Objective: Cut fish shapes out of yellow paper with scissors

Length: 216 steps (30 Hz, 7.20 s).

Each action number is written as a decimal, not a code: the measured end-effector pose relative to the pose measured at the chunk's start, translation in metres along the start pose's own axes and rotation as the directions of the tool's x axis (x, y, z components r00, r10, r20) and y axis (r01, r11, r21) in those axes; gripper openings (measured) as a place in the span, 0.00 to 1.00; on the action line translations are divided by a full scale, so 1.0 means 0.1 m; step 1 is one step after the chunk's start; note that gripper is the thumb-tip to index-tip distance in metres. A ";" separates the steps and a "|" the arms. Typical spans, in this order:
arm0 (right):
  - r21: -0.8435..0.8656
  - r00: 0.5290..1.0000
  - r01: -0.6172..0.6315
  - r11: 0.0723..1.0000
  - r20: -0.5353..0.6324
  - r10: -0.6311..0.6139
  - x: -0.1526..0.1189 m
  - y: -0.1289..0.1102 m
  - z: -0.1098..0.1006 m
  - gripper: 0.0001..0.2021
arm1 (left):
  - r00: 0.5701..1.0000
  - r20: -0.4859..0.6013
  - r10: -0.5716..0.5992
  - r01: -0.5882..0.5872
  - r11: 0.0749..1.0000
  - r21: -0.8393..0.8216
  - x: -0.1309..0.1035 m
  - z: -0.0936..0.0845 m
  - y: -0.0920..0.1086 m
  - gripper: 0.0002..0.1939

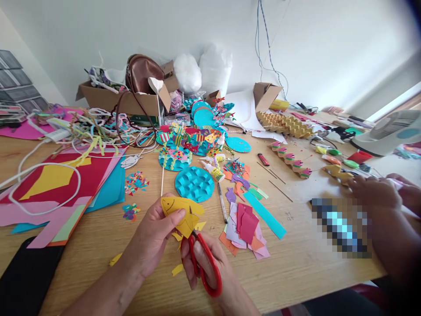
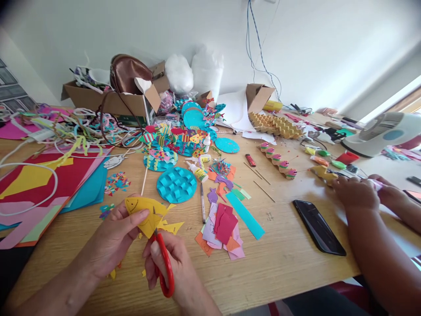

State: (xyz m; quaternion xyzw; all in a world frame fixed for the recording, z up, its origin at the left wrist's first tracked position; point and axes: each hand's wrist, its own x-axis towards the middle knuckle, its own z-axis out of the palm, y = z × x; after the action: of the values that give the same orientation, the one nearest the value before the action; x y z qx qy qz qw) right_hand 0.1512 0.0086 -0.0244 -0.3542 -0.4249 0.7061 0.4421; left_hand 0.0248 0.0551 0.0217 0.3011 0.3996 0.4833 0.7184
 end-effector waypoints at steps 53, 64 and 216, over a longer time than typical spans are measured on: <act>-0.095 0.990 0.034 0.995 -0.131 -0.046 -0.03 0.04 0.04 0.27 | 0.998 -0.015 -0.053 0.053 0.999 0.013 -0.07 0.09 -0.05 0.07; -0.087 0.989 -0.004 0.996 -0.146 -0.009 -0.06 0.02 0.04 0.27 | 0.999 -0.007 -0.044 0.044 0.999 0.024 -0.09 0.07 -0.04 0.07; -0.490 0.997 -0.077 0.868 -0.028 0.072 -0.17 -0.02 -0.26 0.17 | 0.959 0.155 -0.238 0.197 0.950 0.241 0.02 -0.21 0.07 0.07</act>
State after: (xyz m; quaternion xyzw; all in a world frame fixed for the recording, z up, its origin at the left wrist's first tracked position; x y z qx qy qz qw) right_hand 0.1805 0.0011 -0.0307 -0.4738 -0.5743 0.5903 0.3120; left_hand 0.0039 0.0608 0.0162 0.3766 0.4148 0.3236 0.7625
